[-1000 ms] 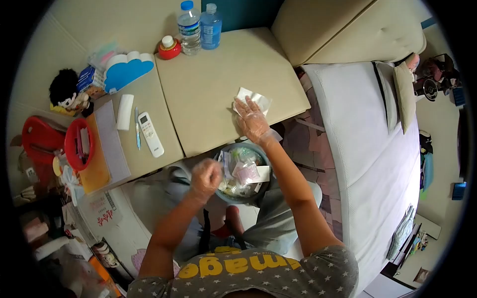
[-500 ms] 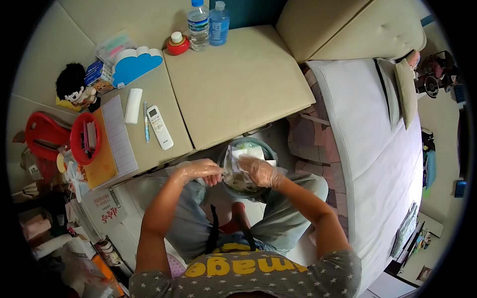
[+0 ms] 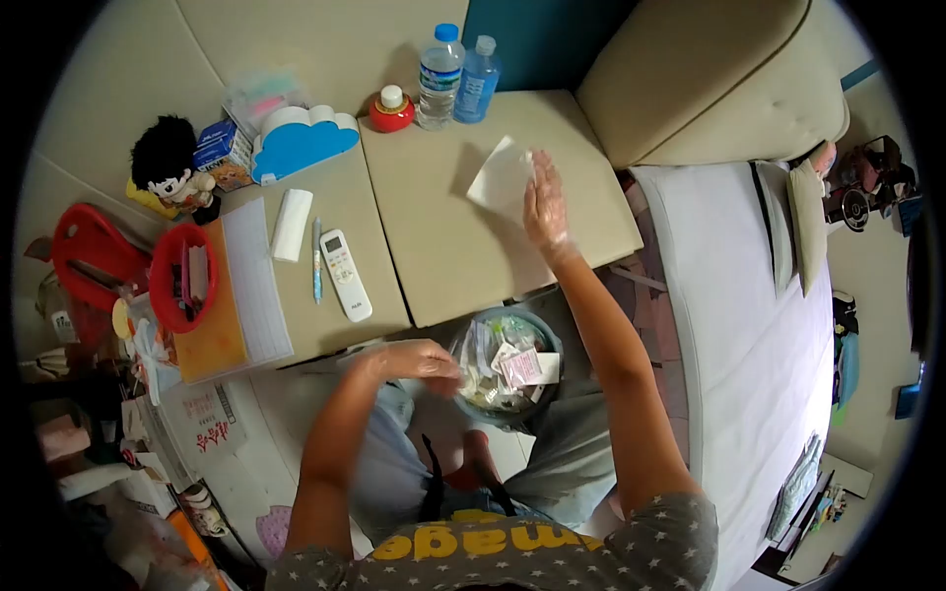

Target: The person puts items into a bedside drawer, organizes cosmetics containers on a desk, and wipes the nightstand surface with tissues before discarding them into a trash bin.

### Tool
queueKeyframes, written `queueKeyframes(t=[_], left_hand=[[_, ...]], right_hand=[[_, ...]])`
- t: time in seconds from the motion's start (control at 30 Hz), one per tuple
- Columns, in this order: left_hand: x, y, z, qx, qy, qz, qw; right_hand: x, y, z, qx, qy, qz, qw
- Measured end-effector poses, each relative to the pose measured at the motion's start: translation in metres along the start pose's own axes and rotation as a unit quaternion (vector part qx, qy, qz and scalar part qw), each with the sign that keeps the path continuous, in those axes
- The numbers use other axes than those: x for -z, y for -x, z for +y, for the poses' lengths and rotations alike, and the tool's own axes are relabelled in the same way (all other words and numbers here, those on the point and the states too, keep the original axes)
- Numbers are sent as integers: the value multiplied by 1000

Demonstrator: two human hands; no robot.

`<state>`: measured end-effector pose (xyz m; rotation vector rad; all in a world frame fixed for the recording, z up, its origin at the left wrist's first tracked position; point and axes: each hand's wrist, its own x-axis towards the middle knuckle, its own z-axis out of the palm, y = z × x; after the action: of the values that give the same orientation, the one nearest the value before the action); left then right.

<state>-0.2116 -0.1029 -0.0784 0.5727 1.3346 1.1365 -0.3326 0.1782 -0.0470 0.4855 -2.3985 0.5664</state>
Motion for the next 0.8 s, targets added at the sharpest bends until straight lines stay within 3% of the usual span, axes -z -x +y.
queueKeyframes(t=[0.03, 0.07, 0.1, 0.17, 0.3, 0.37, 0.4, 0.5, 0.67, 0.77, 0.8], left_hand=[[2, 12, 14, -150, 85, -14, 985], [8, 21, 18, -211, 117, 14, 970], [17, 21, 14, -212, 118, 18, 970], [31, 16, 1, -331, 217, 51, 917], [42, 13, 3, -342, 227, 38, 911], [41, 8, 1, -341, 237, 36, 909], [41, 6, -1, -341, 244, 31, 908], [43, 6, -7, -346, 259, 32, 901], [46, -1, -10, -354, 265, 45, 896], [44, 3, -6, -343, 251, 82, 901], [42, 4, -5, -340, 234, 108, 905]], right_hand=[[-12, -16, 8, -53, 17, 31, 998], [-21, -31, 13, -105, 34, 60, 992], [-23, -47, 15, -102, 31, 59, 993], [-17, -69, 22, -126, 11, 204, 971], [-31, -84, 50, -63, 156, 148, 975], [-58, -79, 61, -88, 151, -91, 980], [-65, -74, 60, -147, 100, -190, 966], [-88, -69, 54, -90, 29, -153, 984], [-99, -70, 42, -56, 20, -187, 981], [-94, -75, 13, -66, -56, -273, 958], [-98, -70, 3, -22, -55, -288, 956]])
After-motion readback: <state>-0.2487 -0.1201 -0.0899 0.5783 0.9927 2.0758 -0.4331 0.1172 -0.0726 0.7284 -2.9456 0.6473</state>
